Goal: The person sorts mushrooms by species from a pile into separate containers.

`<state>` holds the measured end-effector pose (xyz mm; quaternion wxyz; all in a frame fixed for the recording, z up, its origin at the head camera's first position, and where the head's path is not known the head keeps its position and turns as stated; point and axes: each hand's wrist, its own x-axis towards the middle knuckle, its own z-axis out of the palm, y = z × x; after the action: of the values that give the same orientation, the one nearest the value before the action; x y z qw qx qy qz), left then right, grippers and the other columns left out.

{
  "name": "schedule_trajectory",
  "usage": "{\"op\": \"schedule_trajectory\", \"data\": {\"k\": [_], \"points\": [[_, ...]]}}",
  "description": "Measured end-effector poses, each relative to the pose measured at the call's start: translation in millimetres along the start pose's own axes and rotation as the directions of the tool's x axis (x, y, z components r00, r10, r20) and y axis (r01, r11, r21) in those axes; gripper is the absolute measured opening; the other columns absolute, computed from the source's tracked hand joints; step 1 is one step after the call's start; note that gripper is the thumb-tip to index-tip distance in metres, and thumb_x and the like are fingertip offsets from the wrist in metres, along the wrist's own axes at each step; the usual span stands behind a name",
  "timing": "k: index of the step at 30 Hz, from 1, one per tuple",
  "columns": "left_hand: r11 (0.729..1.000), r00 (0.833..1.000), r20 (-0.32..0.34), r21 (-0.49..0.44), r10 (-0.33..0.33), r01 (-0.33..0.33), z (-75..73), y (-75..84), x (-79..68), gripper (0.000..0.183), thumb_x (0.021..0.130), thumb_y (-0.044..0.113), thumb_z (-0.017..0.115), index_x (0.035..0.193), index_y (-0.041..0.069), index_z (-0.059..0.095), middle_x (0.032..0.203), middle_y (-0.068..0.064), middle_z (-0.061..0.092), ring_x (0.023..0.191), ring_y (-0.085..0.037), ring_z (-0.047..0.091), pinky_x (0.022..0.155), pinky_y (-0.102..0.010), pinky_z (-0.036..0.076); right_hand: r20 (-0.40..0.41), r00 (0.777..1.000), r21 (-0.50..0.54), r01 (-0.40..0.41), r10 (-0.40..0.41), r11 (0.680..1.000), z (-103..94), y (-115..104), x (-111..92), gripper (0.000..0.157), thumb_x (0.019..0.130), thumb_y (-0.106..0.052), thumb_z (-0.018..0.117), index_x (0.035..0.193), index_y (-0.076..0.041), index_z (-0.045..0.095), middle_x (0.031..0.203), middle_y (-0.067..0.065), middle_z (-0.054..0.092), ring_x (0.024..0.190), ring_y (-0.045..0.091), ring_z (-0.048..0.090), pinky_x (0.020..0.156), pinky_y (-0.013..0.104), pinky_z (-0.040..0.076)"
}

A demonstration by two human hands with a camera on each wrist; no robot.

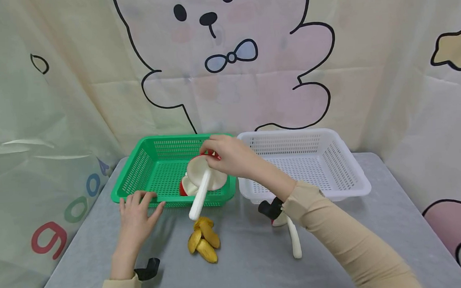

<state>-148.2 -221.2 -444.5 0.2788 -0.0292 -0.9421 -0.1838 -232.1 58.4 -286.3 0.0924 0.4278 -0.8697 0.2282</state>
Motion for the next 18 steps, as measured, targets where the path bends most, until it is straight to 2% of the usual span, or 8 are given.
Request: {"op": "schedule_trajectory", "data": {"k": [4,11,18], "points": [[1.0,1.0,0.002,0.004,-0.001,0.001,-0.5,0.7,0.2,0.03,0.083,0.027,0.077,0.102,0.007,0.066,0.104,-0.014,0.059,0.106,-0.04,0.053,0.104,-0.077,0.02,-0.005,0.998,0.04,-0.064,0.064,0.997,2.4,3.6,16.6,0.015,0.091,-0.016,0.064,0.104,-0.01,0.07,0.094,0.003,0.069,0.081,0.015,0.062,0.066,0.026,0.051],[1.0,1.0,0.012,-0.002,-0.012,0.012,-1.1,0.3,0.0,0.03,0.083,0.027,0.076,0.103,0.008,0.066,0.105,-0.014,0.059,0.107,-0.04,0.052,0.105,-0.077,0.02,-0.001,0.98,0.109,-0.196,0.198,0.974,14.4,11.5,44.4,0.015,0.09,-0.017,0.063,0.1,-0.008,0.071,0.089,0.005,0.067,0.075,0.017,0.059,0.062,0.026,0.048],[1.0,1.0,0.025,0.001,-0.016,0.016,-1.4,0.8,0.7,0.029,0.084,0.027,0.075,0.103,0.008,0.066,0.105,-0.014,0.058,0.106,-0.039,0.052,0.105,-0.077,0.02,0.021,0.936,0.176,-0.349,0.35,0.921,31.5,24.4,63.0,0.019,0.09,-0.016,0.059,0.105,-0.009,0.069,0.096,0.008,0.068,0.085,0.021,0.061,0.067,0.028,0.051]]}}
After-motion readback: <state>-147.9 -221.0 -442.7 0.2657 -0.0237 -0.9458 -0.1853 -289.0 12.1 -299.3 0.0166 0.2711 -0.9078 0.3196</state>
